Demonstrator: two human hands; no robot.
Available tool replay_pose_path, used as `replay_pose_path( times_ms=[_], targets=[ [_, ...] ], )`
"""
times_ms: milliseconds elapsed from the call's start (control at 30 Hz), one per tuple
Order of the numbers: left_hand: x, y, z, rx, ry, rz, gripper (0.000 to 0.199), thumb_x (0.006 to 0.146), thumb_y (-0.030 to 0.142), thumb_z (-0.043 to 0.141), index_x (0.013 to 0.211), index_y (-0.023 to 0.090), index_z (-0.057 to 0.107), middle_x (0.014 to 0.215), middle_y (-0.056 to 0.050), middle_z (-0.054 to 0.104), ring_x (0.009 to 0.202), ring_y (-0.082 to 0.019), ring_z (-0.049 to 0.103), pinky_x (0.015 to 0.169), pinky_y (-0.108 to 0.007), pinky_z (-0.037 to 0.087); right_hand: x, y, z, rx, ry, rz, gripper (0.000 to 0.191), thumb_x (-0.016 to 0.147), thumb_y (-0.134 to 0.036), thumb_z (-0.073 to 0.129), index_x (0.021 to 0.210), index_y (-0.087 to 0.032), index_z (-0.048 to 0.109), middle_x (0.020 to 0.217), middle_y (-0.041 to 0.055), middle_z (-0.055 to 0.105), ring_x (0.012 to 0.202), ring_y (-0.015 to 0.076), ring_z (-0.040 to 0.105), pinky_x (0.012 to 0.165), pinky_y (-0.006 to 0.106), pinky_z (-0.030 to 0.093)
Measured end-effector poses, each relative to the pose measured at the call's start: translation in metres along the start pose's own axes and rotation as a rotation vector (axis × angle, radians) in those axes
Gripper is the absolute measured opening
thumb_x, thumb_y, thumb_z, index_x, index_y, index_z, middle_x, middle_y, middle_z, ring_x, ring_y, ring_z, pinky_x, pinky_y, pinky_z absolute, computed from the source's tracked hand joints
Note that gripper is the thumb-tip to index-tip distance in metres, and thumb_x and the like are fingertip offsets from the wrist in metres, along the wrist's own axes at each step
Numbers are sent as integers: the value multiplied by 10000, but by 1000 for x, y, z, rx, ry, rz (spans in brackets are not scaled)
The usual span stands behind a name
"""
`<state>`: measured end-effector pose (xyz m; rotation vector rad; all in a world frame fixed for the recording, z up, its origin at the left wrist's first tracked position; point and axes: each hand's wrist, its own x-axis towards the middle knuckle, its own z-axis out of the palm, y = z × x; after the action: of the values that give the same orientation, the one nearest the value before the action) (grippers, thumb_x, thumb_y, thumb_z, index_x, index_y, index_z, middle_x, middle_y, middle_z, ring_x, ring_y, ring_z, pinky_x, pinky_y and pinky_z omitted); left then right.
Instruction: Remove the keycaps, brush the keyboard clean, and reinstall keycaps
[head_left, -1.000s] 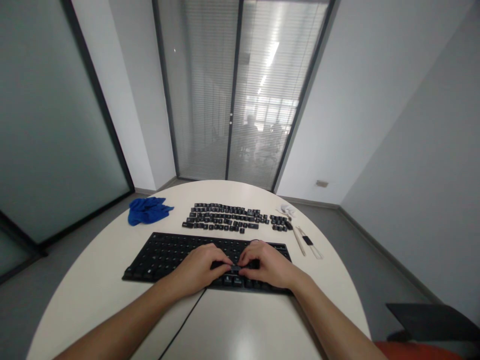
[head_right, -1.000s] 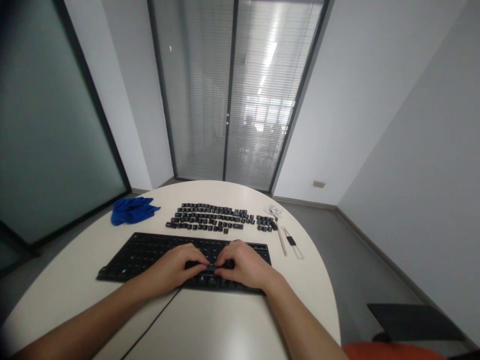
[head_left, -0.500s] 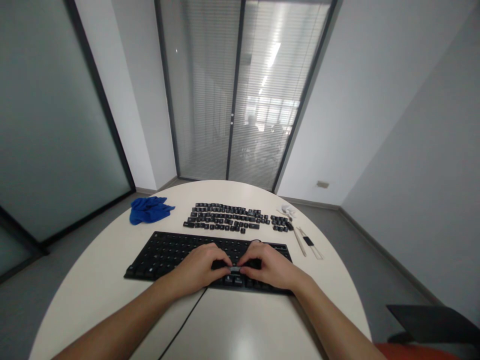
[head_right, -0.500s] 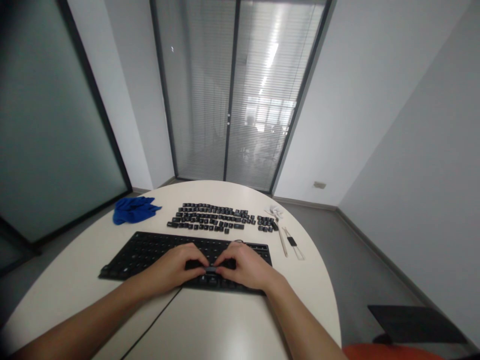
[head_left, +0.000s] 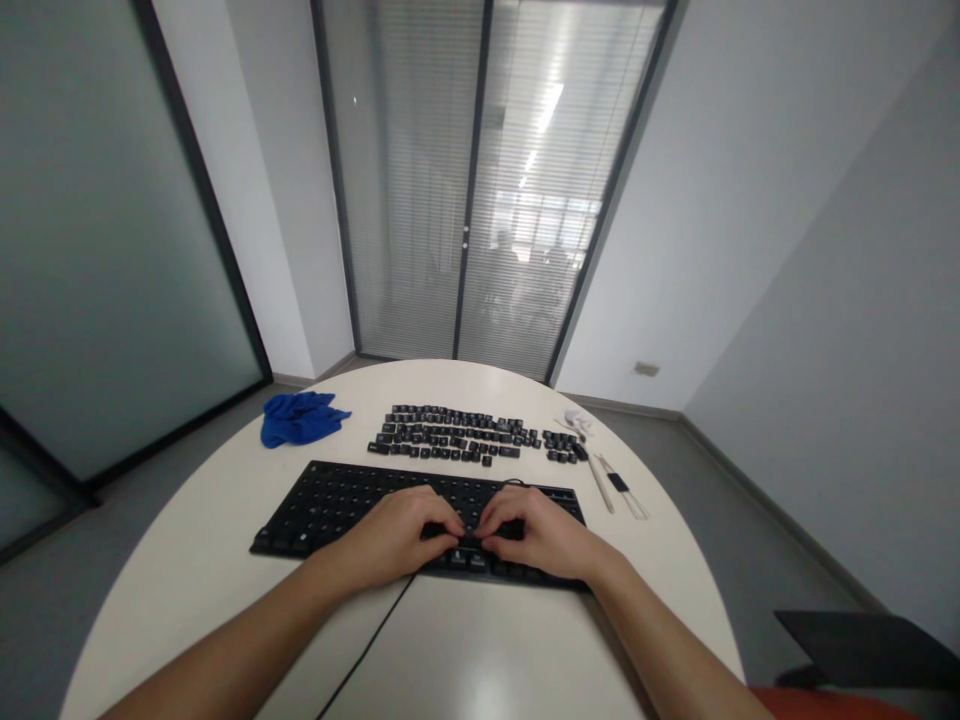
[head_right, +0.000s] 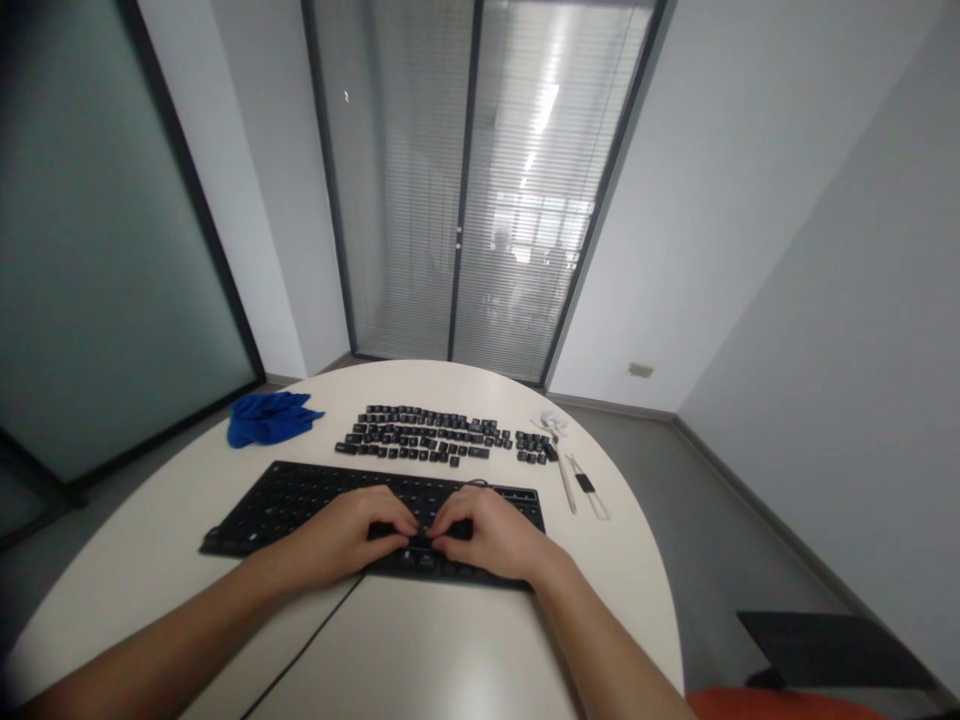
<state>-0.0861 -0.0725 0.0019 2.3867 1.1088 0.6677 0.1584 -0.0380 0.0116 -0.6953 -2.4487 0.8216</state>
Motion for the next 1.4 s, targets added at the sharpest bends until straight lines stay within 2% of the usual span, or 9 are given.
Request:
replay_pose_path(
  times_ms=[133,267,400,533,733,933,1133,1233,1400],
  targets=[
    [-1,-1,-5,75,-38,158,160,928,175,637,1023,245,744,1051,-13,750,974,-184,664,881,-313,486,0,0,0,5,0,-37,139,801,-112,731,872,-218,785,917,23,772,887,171,691,870,303,504],
    [0,3,-9,158,-78,226,172,942,166,600,1003,233,746,1091,-16,743,996,-196,667,895,-339,487,-1,0,2,-23,8,-41,171,762,-81,740,848,-218,793,912,20,767,871,167,690,868,295,505],
    [-1,9,-13,188,-107,249,191,922,160,606,1059,216,725,1131,-22,738,1038,-206,658,929,-351,491,-1,-1,0,-51,-17,-45,200,801,-103,714,934,-228,794,936,23,772,892,174,687,874,302,498],
    [-3,14,-16,220,-135,266,195,911,236,651,1096,207,706,1153,-38,734,1073,-226,645,953,-375,497,0,-1,0,-70,-22,-20,114,870,-195,704,945,-222,786,918,29,773,879,182,683,850,312,494],
    [-5,14,-11,300,-163,246,405,837,308,748,1220,209,663,1197,-73,719,1117,-273,648,955,-414,513,2,-3,1,-82,-23,21,71,869,-203,716,888,-218,783,905,25,775,875,180,685,847,306,488],
    [-5,17,-10,248,-167,218,272,865,207,675,1130,257,710,1190,-34,726,1138,-240,640,958,-359,515,1,-4,1,-115,-29,61,60,816,-164,753,836,-214,781,869,17,769,863,185,669,827,303,482],
    [-4,17,-14,226,-156,197,241,838,216,706,1077,241,727,1199,-33,711,1102,-237,645,935,-348,521,2,-3,2,-128,-26,61,40,813,-178,743,823,-213,763,871,10,761,865,181,660,830,291,469],
    [-3,15,-11,195,-142,246,241,866,238,681,1104,240,718,1204,-47,707,1102,-238,648,952,-378,516,2,-1,-1,-161,-27,126,66,857,-243,703,841,-216,762,827,11,751,804,178,656,751,275,466],
    [-1,20,4,196,-138,267,426,884,297,687,1300,230,626,1347,-92,638,1223,-278,596,1039,-455,479,-3,7,-12,-139,-13,299,183,914,-296,614,824,-204,744,711,7,728,635,161,636,588,252,427]
  ],
)
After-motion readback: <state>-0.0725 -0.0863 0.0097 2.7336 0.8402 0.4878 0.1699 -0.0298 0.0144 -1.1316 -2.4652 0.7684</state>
